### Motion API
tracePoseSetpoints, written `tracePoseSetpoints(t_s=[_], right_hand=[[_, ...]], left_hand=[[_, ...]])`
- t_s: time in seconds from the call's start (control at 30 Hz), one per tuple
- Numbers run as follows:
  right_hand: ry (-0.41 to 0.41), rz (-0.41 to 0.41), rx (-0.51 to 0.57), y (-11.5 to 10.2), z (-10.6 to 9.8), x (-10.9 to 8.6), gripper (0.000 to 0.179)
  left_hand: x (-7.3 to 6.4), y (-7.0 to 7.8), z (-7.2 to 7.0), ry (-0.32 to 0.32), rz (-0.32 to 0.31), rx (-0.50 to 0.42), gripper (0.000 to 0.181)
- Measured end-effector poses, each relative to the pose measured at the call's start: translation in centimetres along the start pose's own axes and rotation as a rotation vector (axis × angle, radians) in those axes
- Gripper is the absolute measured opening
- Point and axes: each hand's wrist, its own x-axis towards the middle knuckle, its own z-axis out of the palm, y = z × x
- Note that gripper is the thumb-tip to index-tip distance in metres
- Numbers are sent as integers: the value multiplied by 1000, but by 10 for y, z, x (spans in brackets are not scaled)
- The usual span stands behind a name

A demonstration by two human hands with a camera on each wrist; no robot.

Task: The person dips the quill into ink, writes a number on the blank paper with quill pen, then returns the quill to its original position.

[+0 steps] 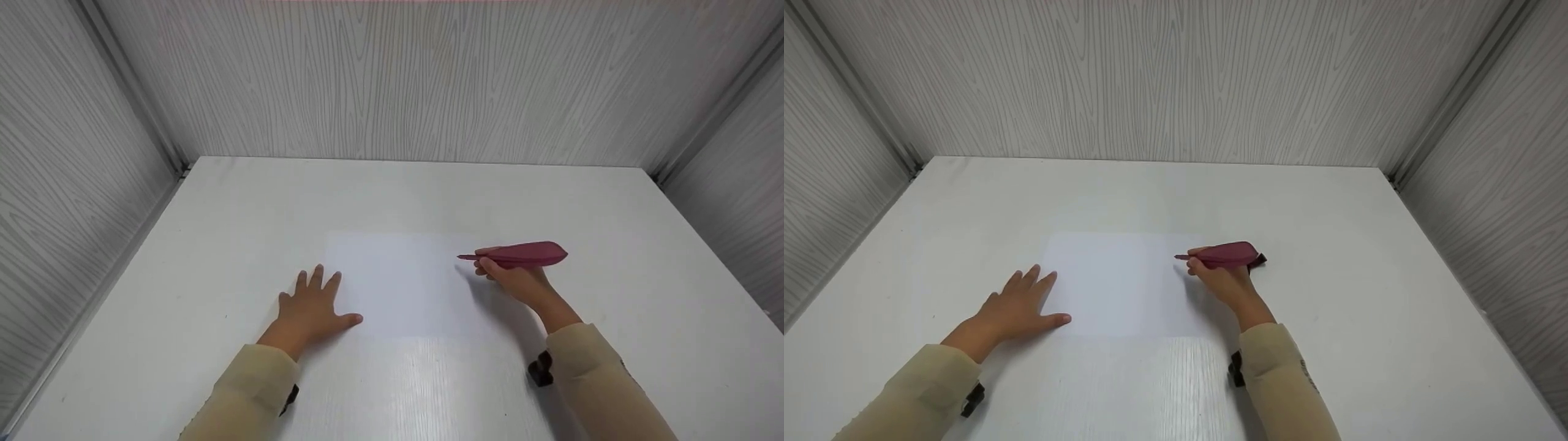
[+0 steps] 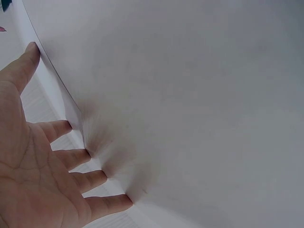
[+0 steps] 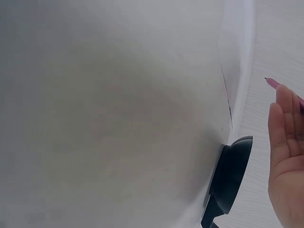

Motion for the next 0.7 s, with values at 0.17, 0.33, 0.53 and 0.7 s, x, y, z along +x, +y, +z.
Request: tracePoseSetpoints(t_s=[0.17, 0.33, 0.53, 0.7], right_hand=[[-35, 1, 10, 1, 1, 1, 35], [-73, -68, -12, 3, 3, 4, 35], [-88, -72, -33, 3, 5, 3, 33], [-88, -68, -84, 3, 6, 2, 31]], left_hand=[[-2, 0, -1, 3, 5, 2, 91], [-3, 0, -3, 7, 12, 3, 90], [-2, -1, -1, 2, 5, -7, 91], [-1, -1, 0, 2, 4, -18, 91]])
